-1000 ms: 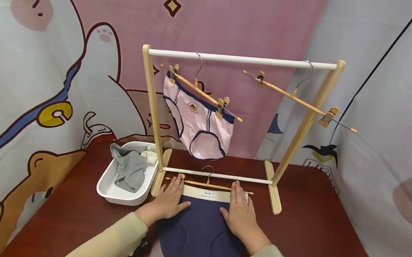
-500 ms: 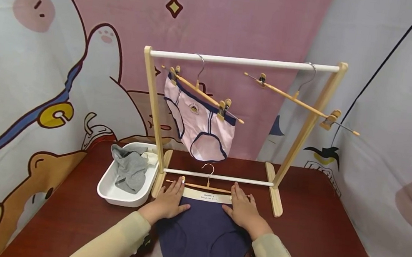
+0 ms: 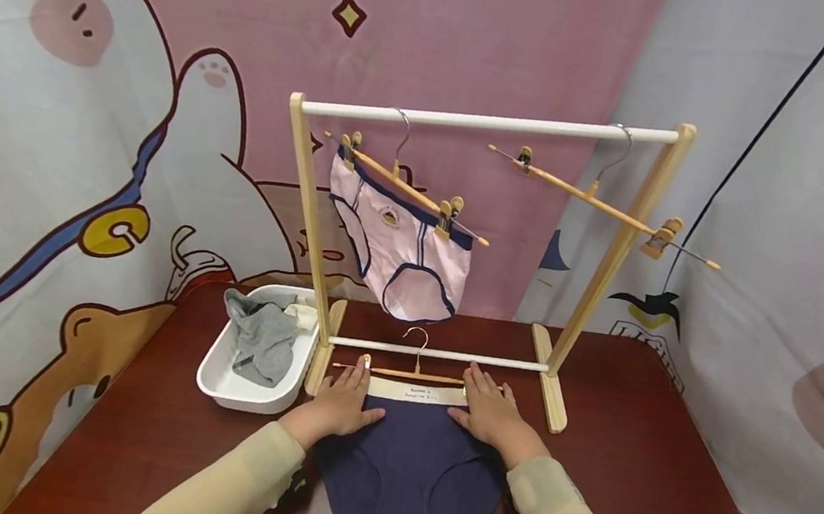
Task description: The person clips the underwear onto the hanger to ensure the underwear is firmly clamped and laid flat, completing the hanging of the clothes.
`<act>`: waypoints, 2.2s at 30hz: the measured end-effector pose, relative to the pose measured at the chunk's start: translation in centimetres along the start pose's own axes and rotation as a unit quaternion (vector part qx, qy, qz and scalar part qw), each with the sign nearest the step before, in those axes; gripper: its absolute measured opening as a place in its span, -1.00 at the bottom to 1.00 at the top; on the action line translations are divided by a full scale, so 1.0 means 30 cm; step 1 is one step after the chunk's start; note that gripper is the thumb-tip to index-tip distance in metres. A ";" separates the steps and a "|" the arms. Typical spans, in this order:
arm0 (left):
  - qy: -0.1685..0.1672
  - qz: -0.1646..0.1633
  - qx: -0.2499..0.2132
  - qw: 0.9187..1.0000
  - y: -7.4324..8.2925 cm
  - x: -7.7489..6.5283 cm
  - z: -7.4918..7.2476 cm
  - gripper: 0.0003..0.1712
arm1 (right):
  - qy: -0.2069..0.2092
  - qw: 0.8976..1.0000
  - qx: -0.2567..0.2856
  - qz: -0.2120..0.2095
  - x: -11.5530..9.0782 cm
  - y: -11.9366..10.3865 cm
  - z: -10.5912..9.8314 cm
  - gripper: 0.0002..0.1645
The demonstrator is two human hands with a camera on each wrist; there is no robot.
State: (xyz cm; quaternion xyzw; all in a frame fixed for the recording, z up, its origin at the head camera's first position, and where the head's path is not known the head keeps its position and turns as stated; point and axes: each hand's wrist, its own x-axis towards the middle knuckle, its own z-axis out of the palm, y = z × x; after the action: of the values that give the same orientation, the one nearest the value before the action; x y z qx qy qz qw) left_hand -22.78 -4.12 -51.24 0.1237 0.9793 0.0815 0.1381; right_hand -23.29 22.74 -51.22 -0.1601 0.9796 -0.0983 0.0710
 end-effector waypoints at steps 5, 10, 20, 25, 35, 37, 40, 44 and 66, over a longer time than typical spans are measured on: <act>0.070 -0.019 -0.104 0.992 -0.007 0.003 -0.031 -0.06 | 0.070 0.997 0.008 -0.002 0.019 -0.020 -0.021 -0.16; 0.245 -0.031 -0.232 0.941 -0.031 0.010 -0.087 -0.27 | 0.159 0.987 0.028 -0.016 0.059 -0.042 -0.032 -0.37; 0.481 -0.067 -0.421 0.766 -0.070 0.025 -0.218 -0.43 | 0.114 0.988 0.096 0.041 0.158 -0.129 -0.019 -0.57; 0.494 -0.024 -0.419 0.761 -0.126 0.068 -0.307 -0.43 | 0.078 0.989 0.094 0.084 0.204 -0.177 0.002 -0.58; 0.413 0.071 -0.403 0.814 -0.211 0.146 -0.383 -0.57 | 0.078 0.989 0.081 0.102 0.248 -0.229 0.030 -0.74; 0.412 0.069 -0.390 0.821 -0.223 0.154 -0.386 -0.62 | 0.080 0.988 0.084 0.099 0.255 -0.233 0.036 -0.75; 0.402 0.074 -0.373 0.833 -0.237 0.162 -0.393 -0.66 | 0.088 0.987 0.084 0.104 0.262 -0.232 0.041 -0.73; 0.378 0.090 -0.371 0.844 -0.251 0.162 -0.404 -0.67 | 0.095 0.984 0.100 0.117 0.263 -0.227 0.043 -0.79; 0.345 0.085 -0.409 0.840 -0.269 0.159 -0.411 -0.65 | 0.131 0.967 0.216 0.034 0.166 -0.115 -0.079 -0.86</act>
State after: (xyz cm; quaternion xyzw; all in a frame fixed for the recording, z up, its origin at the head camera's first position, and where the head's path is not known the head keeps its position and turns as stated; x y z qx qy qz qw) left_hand -32.57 -12.13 -42.29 0.1026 0.8268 0.5236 -0.1780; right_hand -27.34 18.29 -48.71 -0.0934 0.9408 -0.3252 -0.0217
